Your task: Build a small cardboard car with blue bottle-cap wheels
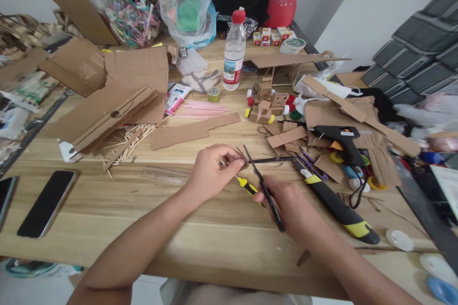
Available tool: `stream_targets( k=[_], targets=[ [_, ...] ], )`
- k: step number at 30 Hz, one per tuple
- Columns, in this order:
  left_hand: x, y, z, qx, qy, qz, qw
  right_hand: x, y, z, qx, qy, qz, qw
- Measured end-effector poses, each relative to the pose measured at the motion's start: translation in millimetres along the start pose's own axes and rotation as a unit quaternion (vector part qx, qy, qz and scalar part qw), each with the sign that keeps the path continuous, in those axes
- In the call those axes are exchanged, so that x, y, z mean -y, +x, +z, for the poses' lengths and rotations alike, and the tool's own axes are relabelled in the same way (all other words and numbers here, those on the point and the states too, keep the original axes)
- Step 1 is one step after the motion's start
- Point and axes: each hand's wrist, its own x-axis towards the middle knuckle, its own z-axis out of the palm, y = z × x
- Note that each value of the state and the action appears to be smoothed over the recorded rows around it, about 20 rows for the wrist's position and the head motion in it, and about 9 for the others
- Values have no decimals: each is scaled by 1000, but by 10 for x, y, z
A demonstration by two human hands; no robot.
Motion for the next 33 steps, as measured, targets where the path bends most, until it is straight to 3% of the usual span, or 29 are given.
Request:
stream_targets(
  k=[4, 8, 13, 16, 19, 22, 27, 33],
  targets=[
    [53, 37, -40, -20, 53, 35, 998, -140, 3, -59, -45, -127, 62, 989],
    [131, 66, -79, -53, 115, 90, 988, -405, -93, -173, -85, -322, 133, 934],
    [208, 60, -66, -78, 146, 145, 976, -476, -223, -292, -101, -383, 73, 915],
    [211, 41, -58, -86, 174, 165, 967, -267, -102, -279, -144, -349, -21, 926],
    [193, 20, -65, -88, 208, 167, 960, -9, 173, -171, -166, -208, -145, 953],
    [188, 7, -80, -92, 240, 180, 949, 147, 460, -15, -192, -115, -195, 955],
    [237, 21, -83, -111, 254, 206, 939, 159, 670, 139, -222, -79, -181, 955],
    [292, 58, -84, -69, 239, 137, 959, 111, 699, 159, -199, -71, -118, 970]
  ],
)
